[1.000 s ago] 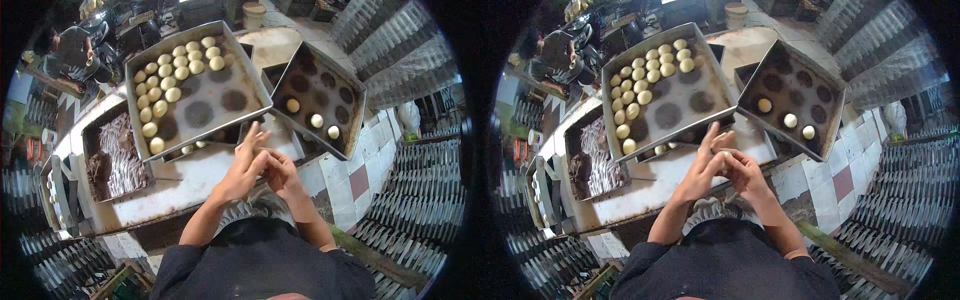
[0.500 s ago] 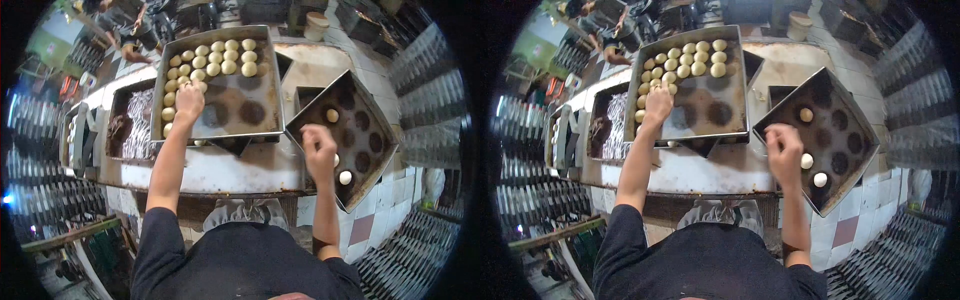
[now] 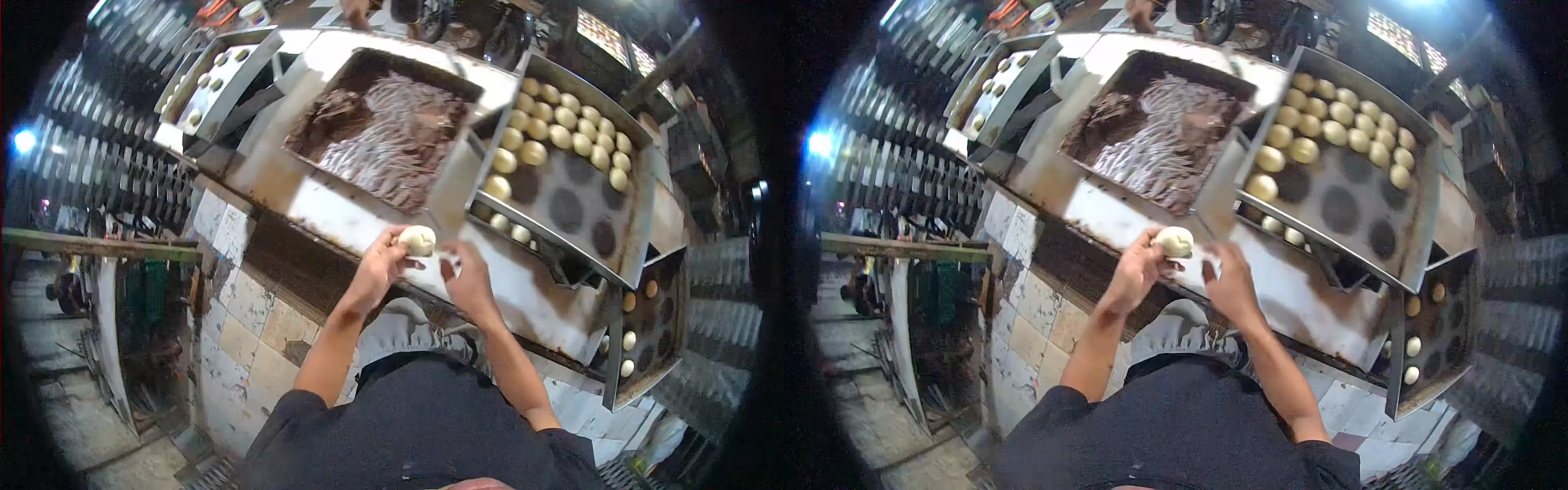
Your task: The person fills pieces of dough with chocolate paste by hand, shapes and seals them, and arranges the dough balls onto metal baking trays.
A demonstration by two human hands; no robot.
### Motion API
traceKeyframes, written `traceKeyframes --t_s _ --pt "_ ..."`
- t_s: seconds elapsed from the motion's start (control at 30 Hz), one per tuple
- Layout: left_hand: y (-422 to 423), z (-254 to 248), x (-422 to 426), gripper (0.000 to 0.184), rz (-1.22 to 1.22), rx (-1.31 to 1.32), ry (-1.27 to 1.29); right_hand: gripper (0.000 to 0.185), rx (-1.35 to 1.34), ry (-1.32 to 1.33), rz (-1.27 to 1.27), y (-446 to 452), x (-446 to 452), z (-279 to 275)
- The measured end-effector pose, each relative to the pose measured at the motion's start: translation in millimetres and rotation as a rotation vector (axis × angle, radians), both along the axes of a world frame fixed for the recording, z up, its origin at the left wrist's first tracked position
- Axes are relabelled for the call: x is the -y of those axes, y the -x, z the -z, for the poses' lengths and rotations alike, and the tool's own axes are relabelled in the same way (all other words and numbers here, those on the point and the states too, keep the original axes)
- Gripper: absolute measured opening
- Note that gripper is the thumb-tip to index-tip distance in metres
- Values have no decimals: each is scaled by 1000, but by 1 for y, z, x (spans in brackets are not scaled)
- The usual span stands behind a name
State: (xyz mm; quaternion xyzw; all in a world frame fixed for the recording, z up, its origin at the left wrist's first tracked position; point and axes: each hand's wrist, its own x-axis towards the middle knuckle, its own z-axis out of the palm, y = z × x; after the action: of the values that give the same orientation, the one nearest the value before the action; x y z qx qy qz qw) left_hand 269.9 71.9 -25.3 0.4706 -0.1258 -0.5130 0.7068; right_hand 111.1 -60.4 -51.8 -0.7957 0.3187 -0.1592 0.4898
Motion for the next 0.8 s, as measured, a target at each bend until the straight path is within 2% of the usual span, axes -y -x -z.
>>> traceKeyframes --t_s 0.03,0.1,0.17,0.2,0.23,0.3,0.37,0.43,0.5,0.63,0.8 --pt "-14 17 -21 39 12 -56 -30 29 1 217 68 -26 -4 21" --pt "-37 21 -47 39 -41 -155 -15 36 -30 340 125 -66 -11 48" --pt "-66 24 -62 38 -94 -254 5 33 -149 116 367 -84 -13 72" --pt "-82 25 -72 39 -139 -232 15 25 -84 32 438 -89 -20 62" --pt "-98 26 -81 40 -187 -208 21 25 -98 46 425 -89 -24 60" --pt "-134 28 -94 39 -247 -241 67 17 -51 318 369 -99 -20 57" --pt "-165 36 -103 37 -296 -246 74 15 -92 313 337 -152 -22 8" --pt "-188 40 -108 35 -305 -257 77 20 55 389 -31 -219 -10 -11" --pt "-203 41 -113 37 -234 -202 30 24 -1 471 -186 -284 -1 -1" --pt "-215 62 -133 40 -293 -65 7 26 -70 588 -358 -390 18 37" --pt "-221 84 -179 34 -439 -174 1 26 -62 637 -447 -414 29 79"
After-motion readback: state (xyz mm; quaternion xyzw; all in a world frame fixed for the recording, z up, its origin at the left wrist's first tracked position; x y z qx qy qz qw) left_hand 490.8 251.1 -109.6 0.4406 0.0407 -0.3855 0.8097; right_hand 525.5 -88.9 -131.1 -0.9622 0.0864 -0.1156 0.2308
